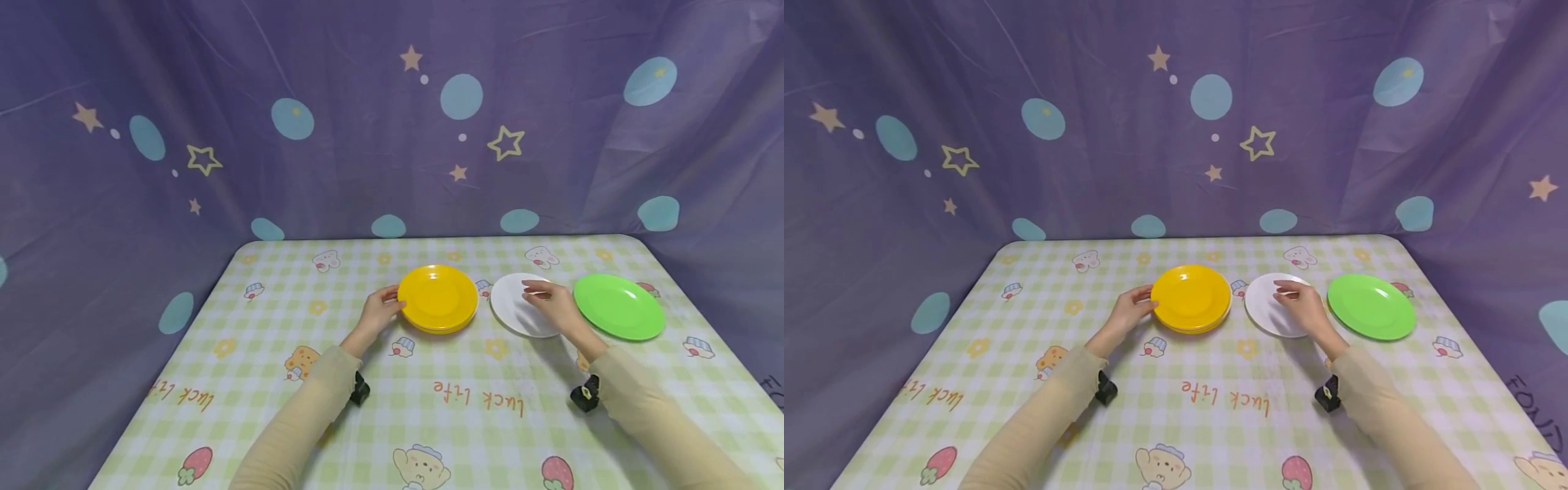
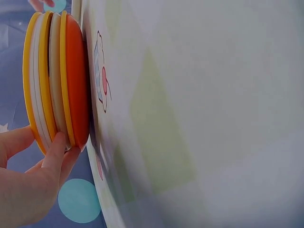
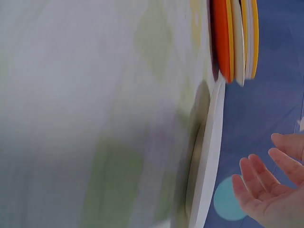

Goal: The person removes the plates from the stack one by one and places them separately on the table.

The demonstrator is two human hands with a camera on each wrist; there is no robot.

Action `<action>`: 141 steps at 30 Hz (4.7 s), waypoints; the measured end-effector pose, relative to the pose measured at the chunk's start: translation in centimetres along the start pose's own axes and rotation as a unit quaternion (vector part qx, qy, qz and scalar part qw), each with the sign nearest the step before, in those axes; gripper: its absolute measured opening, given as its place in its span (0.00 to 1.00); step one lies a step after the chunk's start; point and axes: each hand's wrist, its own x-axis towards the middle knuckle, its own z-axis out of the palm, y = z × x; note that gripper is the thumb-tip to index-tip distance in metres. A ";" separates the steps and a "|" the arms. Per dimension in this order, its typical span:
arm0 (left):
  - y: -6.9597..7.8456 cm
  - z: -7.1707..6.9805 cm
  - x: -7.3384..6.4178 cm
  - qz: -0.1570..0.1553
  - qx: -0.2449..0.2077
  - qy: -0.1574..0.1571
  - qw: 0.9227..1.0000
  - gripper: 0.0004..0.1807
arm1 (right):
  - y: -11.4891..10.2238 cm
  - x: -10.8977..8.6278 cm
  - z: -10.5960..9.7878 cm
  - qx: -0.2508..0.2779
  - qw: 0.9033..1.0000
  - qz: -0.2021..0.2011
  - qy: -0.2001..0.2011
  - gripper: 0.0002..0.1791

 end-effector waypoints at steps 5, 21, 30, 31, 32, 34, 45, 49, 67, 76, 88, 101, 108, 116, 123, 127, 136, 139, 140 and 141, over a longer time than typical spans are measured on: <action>-0.1 0.0 0.0 0.003 0.002 0.002 1.000 0.24 | -0.8 0.3 1.3 0.014 1.000 -0.013 -0.014 0.17; -0.1 0.1 0.2 0.007 0.003 0.001 1.000 0.24 | -3.4 1.1 4.9 0.047 0.996 0.023 -0.076 0.21; -0.4 0.0 0.5 -0.003 0.006 0.003 1.000 0.25 | -4.0 1.7 5.8 0.062 0.992 0.055 -0.091 0.23; -0.5 0.0 0.4 -0.004 0.006 0.003 1.000 0.25 | -3.9 1.7 5.9 0.063 0.992 0.055 -0.091 0.23; -0.5 0.0 0.4 -0.004 0.007 0.002 1.000 0.25 | -3.9 1.8 6.0 0.064 0.992 0.057 -0.091 0.24; -0.5 0.0 0.4 -0.003 0.008 0.003 1.000 0.25 | -3.8 1.9 6.3 0.065 0.992 0.057 -0.090 0.24; -0.1 0.0 0.3 -0.002 0.005 0.002 1.000 0.25 | -3.9 2.8 7.3 0.047 0.992 0.084 -0.080 0.25; -0.2 0.0 0.3 -0.007 0.001 0.003 1.000 0.25 | -4.1 2.8 7.5 0.051 0.992 0.094 -0.073 0.25; -0.1 0.1 0.2 -0.014 0.002 0.006 1.000 0.27 | -4.0 3.0 7.8 0.086 0.983 0.149 -0.062 0.26; -0.3 0.1 0.4 -0.015 0.006 0.009 1.000 0.27 | -4.2 2.8 7.5 0.177 0.964 0.191 -0.063 0.27; -0.2 0.1 0.4 -0.023 -0.005 0.007 1.000 0.28 | -4.4 2.2 6.5 0.276 0.931 0.229 -0.072 0.28; 0.1 -0.1 0.4 -0.024 0.003 0.004 1.000 0.28 | -4.5 1.6 5.2 0.343 0.908 0.229 -0.074 0.28; 0.1 -0.1 0.2 -0.024 0.000 0.001 1.000 0.28 | -4.0 1.3 4.6 0.313 0.922 0.217 -0.074 0.28; 0.0 -0.1 0.3 -0.016 -0.009 0.000 1.000 0.28 | -3.9 1.0 3.5 0.311 0.925 0.198 -0.096 0.28; -0.1 0.0 0.3 -0.018 -0.012 0.002 1.000 0.27 | -3.7 0.7 2.5 0.310 0.923 0.198 -0.108 0.30; -0.1 0.0 0.3 -0.021 -0.012 0.004 1.000 0.27 | -3.5 0.4 1.9 0.306 0.924 0.202 -0.110 0.30; -0.4 0.1 0.5 -0.021 -0.018 0.009 1.000 0.28 | -2.7 -0.1 0.7 0.306 0.923 0.202 -0.115 0.31; -0.4 0.1 0.6 -0.018 -0.022 0.010 1.000 0.28 | -2.4 -0.3 0.3 0.307 0.922 0.200 -0.122 0.32; -0.4 0.1 0.5 -0.017 -0.021 0.010 1.000 0.28 | -2.3 -0.3 0.2 0.306 0.922 0.202 -0.124 0.32; -0.4 0.1 0.5 -0.019 -0.023 0.010 1.000 0.28 | -2.3 -0.4 0.0 0.304 0.922 0.203 -0.126 0.32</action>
